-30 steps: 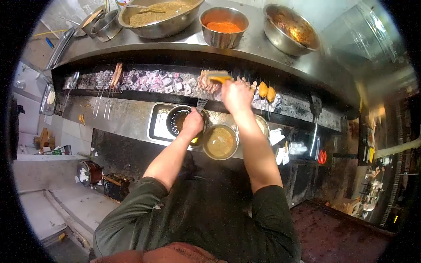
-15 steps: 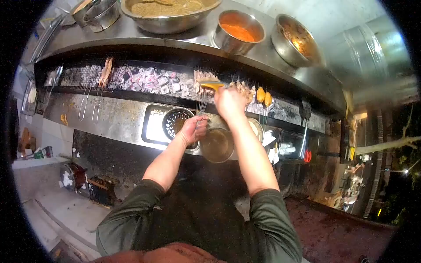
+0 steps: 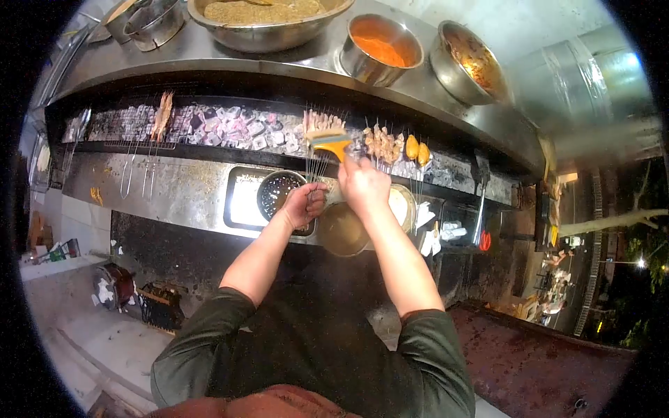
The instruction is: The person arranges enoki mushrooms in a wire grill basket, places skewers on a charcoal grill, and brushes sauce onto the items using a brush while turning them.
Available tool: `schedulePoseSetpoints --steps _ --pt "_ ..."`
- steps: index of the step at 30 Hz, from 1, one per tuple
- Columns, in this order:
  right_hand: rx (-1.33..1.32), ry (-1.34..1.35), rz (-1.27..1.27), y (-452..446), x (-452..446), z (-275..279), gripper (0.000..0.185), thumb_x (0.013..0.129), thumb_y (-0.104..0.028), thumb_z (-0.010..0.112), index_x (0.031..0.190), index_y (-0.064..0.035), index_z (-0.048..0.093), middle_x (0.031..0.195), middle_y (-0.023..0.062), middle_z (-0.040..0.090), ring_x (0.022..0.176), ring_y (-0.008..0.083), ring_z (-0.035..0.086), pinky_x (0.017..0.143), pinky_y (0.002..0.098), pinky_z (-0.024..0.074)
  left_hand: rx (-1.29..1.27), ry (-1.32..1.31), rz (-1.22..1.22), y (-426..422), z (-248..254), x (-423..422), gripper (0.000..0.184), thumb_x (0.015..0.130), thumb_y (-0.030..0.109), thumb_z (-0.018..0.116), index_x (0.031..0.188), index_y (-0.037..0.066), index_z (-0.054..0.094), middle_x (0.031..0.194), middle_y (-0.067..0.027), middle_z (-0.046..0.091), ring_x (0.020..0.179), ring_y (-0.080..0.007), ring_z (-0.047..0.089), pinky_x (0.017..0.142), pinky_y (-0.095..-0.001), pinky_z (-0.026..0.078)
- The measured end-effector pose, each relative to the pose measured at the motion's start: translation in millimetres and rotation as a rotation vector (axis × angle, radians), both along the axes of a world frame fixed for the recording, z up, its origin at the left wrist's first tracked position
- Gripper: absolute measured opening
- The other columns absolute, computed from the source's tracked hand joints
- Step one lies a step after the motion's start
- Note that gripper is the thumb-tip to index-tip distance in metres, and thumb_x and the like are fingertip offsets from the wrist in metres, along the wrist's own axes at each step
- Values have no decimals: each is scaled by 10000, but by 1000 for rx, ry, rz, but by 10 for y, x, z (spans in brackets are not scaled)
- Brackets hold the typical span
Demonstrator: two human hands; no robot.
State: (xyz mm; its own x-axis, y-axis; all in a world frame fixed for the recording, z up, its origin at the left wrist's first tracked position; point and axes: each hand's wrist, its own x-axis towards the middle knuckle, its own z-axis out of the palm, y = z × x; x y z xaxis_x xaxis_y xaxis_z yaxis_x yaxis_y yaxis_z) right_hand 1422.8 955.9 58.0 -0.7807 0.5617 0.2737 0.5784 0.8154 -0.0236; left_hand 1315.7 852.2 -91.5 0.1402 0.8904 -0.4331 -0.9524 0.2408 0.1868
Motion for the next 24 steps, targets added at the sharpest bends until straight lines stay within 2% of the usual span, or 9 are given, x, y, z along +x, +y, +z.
schedulePoseSetpoints --steps 5,6,11,14,16,18,19,22,24 --pt "26 51 -22 149 113 193 189 837 -252 599 919 -105 686 696 140 639 554 294 641 478 409 517 -80 250 93 72 -76 16 185 980 247 443 981 95 548 629 36 450 440 -84 322 408 -230 241" --pt "-68 88 -71 188 65 298 210 836 -269 590 894 -95 693 685 150 641 591 308 650 539 438 529 -118 320 100 24 -103 67 182 982 246 446 989 93 545 635 33 463 440 -85 324 408 -230 241" --pt "-115 -126 -62 347 -57 173 250 855 -267 549 830 -60 686 674 154 641 648 330 657 630 467 531 -226 961 156 50 89 178 198 984 261 466 920 83 523 608 14 477 470 -89 430 430 -264 359" --pt "-63 69 -51 221 -196 346 240 844 -236 551 716 -65 661 688 137 652 635 294 665 594 449 530 -285 1079 137 74 214 212 214 984 259 463 922 62 520 624 6 494 484 -95 431 441 -262 344" --pt "-89 -214 120 225 -269 -35 202 842 -235 561 767 -70 653 694 131 644 599 281 659 552 436 526 -298 1159 127 99 -30 221 257 984 265 455 970 18 525 682 -33 542 568 -118 490 523 -282 397" --pt "-28 -119 168 123 -179 28 185 835 -230 571 821 -59 640 739 134 646 575 290 649 522 428 521 -329 1388 154 166 -380 239 289 983 275 451 1004 -3 525 717 -57 562 621 -130 521 575 -299 429" --pt "-34 -75 145 69 -147 171 188 832 -233 575 830 -57 640 751 137 648 572 294 647 524 430 522 -331 1427 130 127 -172 229 348 968 293 466 1067 -36 519 836 -166 634 758 -270 623 709 -383 482" --pt "-58 -52 139 104 -53 133 190 825 -238 590 820 -66 670 724 143 653 571 298 649 529 426 529 -381 1535 32 53 314 242 436 952 320 449 1186 -46 484 1092 -321 583 1058 -465 549 904 -477 439" --pt "-62 -51 149 245 -38 259 195 825 -243 595 800 -72 684 693 142 650 568 297 649 528 422 531 -406 1621 21 53 299 266 461 932 339 491 1183 -46 461 990 -316 616 972 -480 579 867 -514 454"
